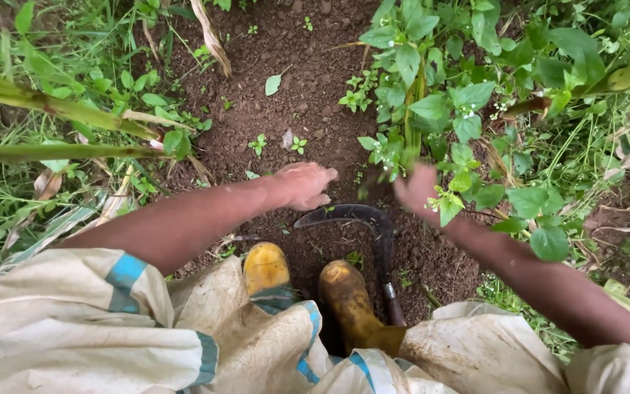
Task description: The person removes weeds from around the base of corn plants in a field. They first pull weeds by hand and then use a sickle to cut and clear larger patches of vegetation.
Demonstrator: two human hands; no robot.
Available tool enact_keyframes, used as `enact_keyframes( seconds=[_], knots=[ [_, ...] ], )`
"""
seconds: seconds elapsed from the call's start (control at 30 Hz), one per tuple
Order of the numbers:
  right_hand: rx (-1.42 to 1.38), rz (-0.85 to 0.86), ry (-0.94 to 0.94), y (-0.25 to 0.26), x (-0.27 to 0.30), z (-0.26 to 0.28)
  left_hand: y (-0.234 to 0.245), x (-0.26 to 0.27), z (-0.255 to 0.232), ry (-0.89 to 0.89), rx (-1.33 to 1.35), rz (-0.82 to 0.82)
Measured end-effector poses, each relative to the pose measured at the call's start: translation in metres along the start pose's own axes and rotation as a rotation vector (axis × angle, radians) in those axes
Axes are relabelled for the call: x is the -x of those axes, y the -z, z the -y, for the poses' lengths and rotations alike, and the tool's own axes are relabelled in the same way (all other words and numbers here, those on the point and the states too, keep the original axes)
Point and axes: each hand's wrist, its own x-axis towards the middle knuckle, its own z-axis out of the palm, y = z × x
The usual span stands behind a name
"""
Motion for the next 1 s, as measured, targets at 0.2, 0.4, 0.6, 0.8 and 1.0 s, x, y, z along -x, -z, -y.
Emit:
enact_keyframes(
  seconds=[0.2, 0.4, 0.6, 0.8, 1.0],
  knots=[
    [0.274, 0.045, 0.185, 0.054, -0.017, 0.037, 0.0, -0.005, 0.001, -0.016, -0.031, 0.013],
    [0.575, 0.534, 0.359, 0.04, 0.015, 0.07, -0.005, -0.005, 0.006, -0.006, -0.002, 0.021],
    [0.437, 0.494, 0.311, 0.032, 0.004, 0.064, -0.006, -0.002, 0.007, -0.004, -0.022, 0.017],
    [0.349, 0.525, 0.258, 0.058, -0.008, 0.084, -0.001, 0.001, 0.006, 0.021, 0.009, 0.027],
    [0.508, 0.44, 0.421, 0.031, 0.006, 0.082, -0.001, 0.0, 0.003, 0.007, 0.002, 0.033]
  ],
)
